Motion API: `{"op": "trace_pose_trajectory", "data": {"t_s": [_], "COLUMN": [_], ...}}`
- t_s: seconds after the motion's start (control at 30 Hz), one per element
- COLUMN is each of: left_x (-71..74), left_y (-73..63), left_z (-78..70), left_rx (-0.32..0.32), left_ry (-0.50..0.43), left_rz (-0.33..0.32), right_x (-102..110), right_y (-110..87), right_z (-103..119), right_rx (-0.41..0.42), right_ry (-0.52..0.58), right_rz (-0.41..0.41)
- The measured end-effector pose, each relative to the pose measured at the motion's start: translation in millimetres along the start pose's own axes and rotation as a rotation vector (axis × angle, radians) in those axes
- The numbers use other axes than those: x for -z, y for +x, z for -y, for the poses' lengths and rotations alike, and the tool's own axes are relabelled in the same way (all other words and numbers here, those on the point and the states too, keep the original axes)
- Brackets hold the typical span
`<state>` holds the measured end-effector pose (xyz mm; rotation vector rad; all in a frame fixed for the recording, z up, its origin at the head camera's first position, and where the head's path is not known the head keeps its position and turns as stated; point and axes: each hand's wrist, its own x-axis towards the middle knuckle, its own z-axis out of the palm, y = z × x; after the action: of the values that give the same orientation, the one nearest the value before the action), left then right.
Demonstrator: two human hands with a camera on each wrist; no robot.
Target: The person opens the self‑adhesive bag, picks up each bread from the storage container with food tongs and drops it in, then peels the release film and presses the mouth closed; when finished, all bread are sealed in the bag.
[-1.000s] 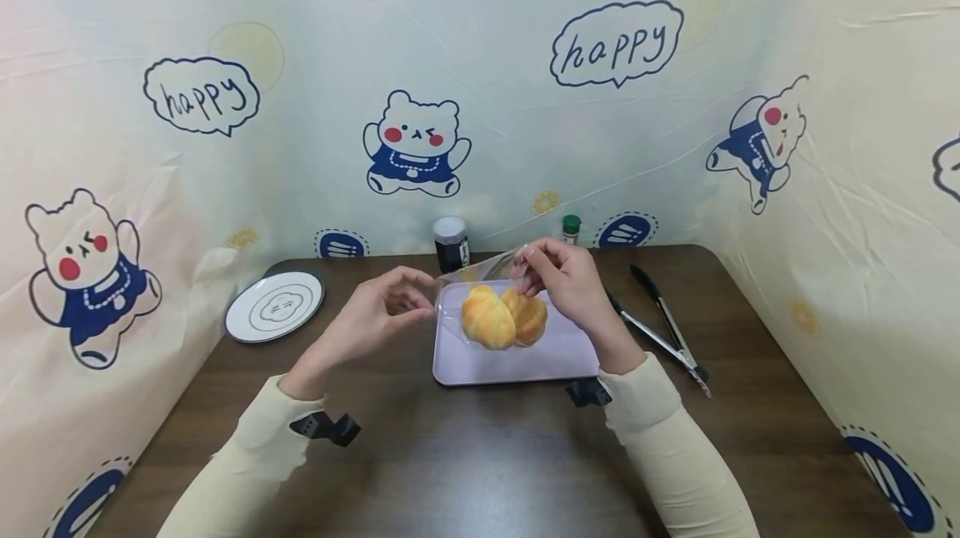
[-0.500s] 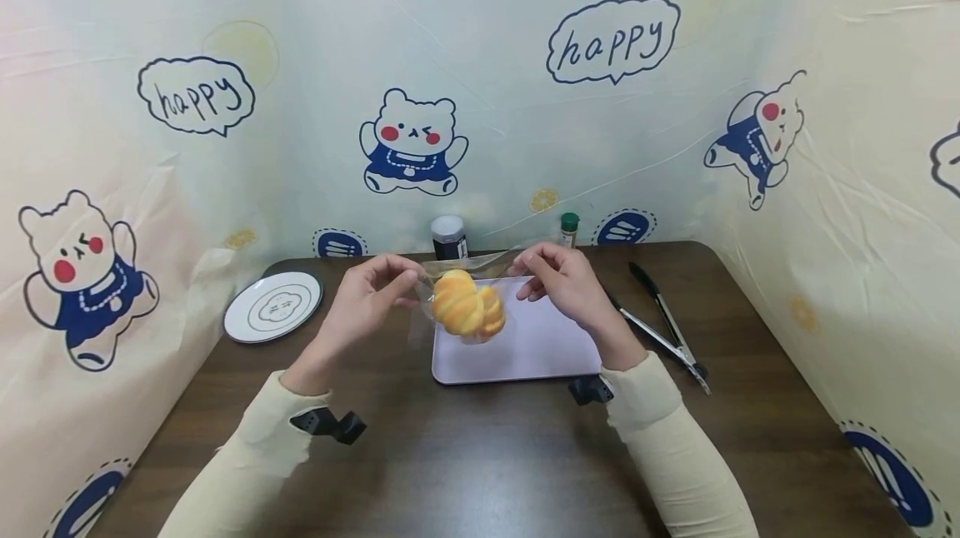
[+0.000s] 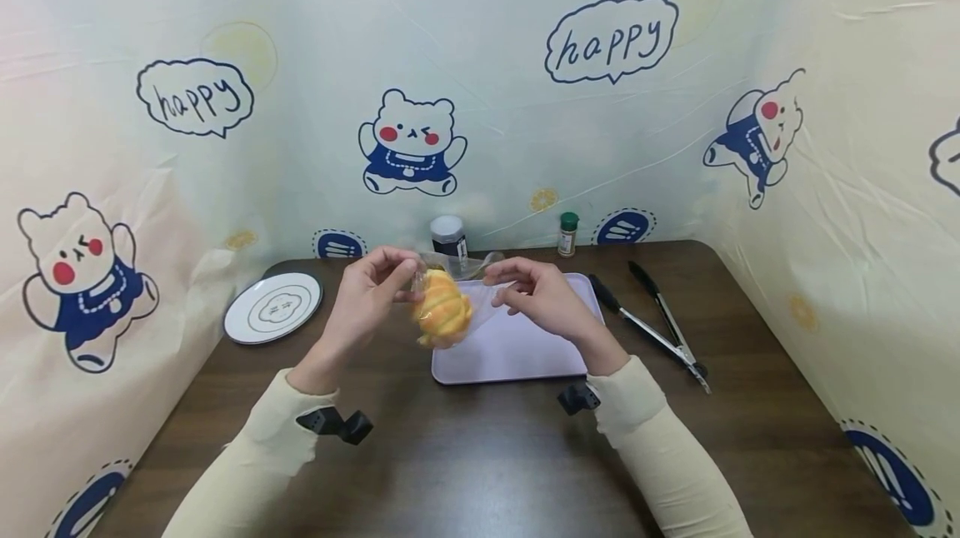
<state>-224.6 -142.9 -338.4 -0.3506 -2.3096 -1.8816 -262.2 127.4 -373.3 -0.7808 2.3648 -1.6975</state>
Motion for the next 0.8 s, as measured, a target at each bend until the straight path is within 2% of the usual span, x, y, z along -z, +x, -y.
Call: {"op": "trace_pose_trajectory", "data": {"t_s": [0.17, 0.3, 0.5, 0.67, 0.8], "left_x": [0.2, -0.3, 0.2, 7.3, 13.9], "left_y": [-0.8, -1.5, -1.7, -2.3, -1.6], "left_z": [0.5, -0.2, -0.3, 1.7, 3.5], "left_rx": [-0.016, -0.052, -0.078, -0.076, -0.085], "left_ry": [0.053, 0.105, 0.156, 0.214, 0.218], "left_rz": [-0.009, -0.015, -0.036, -0.104, -0.158], "right_x": [-10, -15, -17, -10, -2], "right_y": [2.8, 4.1, 5.4, 4.2, 1.6], "right_z": [0, -1, -3, -3, -1], "right_rx": [-0.065, -0.085, -0.055, -0.009, 0.027], "right_ry": [-0.052, -0.051, -0.056, -0.054, -0.022], "right_rz": [-0.061, -0.118, -0.192, -0.273, -0.338]}}
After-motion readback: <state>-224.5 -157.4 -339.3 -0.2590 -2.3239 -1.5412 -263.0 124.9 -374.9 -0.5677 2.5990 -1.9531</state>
